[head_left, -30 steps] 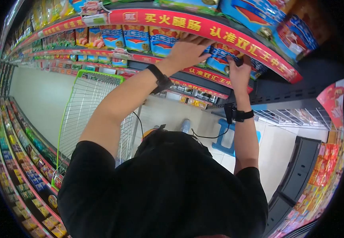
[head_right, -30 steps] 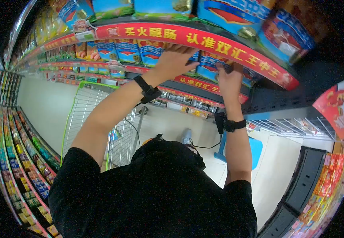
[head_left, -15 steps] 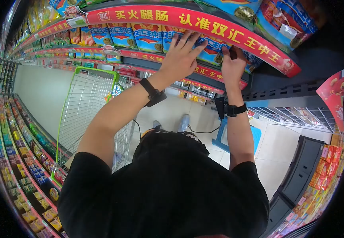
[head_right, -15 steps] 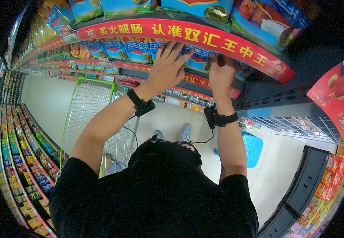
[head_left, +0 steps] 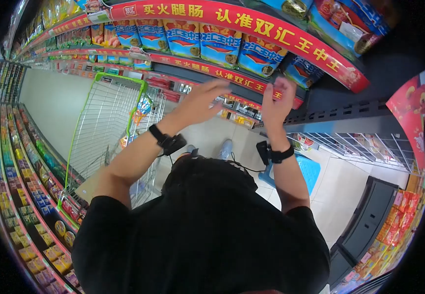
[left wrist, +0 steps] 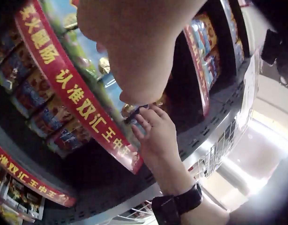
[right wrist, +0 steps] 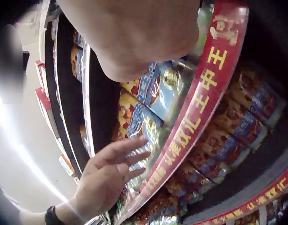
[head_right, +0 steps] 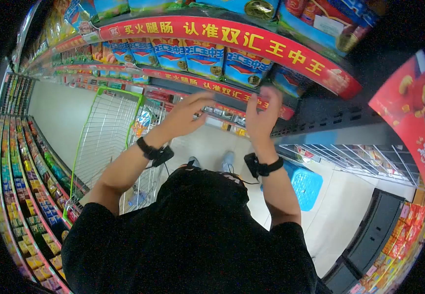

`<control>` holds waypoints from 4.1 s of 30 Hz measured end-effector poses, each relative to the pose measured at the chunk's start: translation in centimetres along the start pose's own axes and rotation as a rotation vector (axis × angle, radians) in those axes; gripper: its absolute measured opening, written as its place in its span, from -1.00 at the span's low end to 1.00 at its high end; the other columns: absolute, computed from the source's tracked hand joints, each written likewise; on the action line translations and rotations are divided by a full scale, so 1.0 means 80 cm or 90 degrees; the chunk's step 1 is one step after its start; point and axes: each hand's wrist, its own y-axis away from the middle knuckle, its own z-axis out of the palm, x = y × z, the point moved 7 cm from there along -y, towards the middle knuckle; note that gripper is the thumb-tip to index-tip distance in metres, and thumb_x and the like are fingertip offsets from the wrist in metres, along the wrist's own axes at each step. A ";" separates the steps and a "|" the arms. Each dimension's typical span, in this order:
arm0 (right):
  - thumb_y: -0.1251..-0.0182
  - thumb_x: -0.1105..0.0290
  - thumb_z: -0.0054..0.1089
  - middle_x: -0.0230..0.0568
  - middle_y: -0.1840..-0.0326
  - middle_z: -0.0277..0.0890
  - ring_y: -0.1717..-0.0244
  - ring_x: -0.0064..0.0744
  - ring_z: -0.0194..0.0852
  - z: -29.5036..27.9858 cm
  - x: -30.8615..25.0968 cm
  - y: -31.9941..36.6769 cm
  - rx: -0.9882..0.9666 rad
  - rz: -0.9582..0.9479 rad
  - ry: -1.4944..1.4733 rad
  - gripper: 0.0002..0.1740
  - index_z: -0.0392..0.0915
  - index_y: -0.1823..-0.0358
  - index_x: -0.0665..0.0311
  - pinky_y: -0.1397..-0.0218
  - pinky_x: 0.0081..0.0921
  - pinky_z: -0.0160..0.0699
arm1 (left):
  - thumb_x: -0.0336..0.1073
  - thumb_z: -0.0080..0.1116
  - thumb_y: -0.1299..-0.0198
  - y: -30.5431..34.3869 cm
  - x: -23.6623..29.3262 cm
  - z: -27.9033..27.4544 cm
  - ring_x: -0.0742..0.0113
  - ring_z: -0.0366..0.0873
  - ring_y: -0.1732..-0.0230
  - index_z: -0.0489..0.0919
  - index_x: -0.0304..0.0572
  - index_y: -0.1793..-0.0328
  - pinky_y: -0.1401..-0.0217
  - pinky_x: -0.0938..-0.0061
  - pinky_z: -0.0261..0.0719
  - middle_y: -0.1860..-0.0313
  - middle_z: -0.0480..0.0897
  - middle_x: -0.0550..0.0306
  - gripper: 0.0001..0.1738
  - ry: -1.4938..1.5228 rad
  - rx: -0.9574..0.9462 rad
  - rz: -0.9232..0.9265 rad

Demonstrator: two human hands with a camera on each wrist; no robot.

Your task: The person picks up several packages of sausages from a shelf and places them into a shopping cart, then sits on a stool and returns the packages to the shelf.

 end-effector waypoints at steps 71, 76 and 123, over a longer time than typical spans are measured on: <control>-0.14 0.45 0.10 -0.15 0.35 0.56 0.27 -0.06 0.58 0.634 -0.315 0.437 -0.916 -0.070 0.116 -0.92 0.50 0.32 0.24 0.20 -0.17 0.55 | -0.22 0.23 -0.28 0.823 -0.595 0.064 0.47 0.57 0.10 0.59 -0.14 0.00 0.05 0.44 0.54 0.15 0.65 0.27 -0.76 0.874 0.812 -0.947; -0.19 0.40 0.28 -0.05 0.04 0.55 -0.01 -0.16 0.57 0.612 -0.326 0.406 -0.867 0.163 -0.074 -0.63 0.48 -0.02 0.30 -0.06 -0.31 0.53 | -0.26 0.19 -0.31 0.760 -0.559 -0.042 0.36 0.59 -0.04 0.52 -0.27 -0.19 -0.14 0.40 0.51 -0.03 0.65 0.13 -0.62 0.802 0.664 -0.781; -0.15 0.47 0.32 -0.13 -0.21 0.40 -0.17 -0.35 0.44 -0.177 -0.282 0.387 -0.200 0.406 -0.245 -0.32 0.32 -0.34 0.24 -0.08 -0.43 0.54 | -0.25 0.37 -0.12 0.324 0.209 0.087 0.31 0.43 -0.17 0.26 -0.22 -0.43 -0.08 0.39 0.57 -0.13 0.46 0.03 -0.22 0.496 -0.104 -0.056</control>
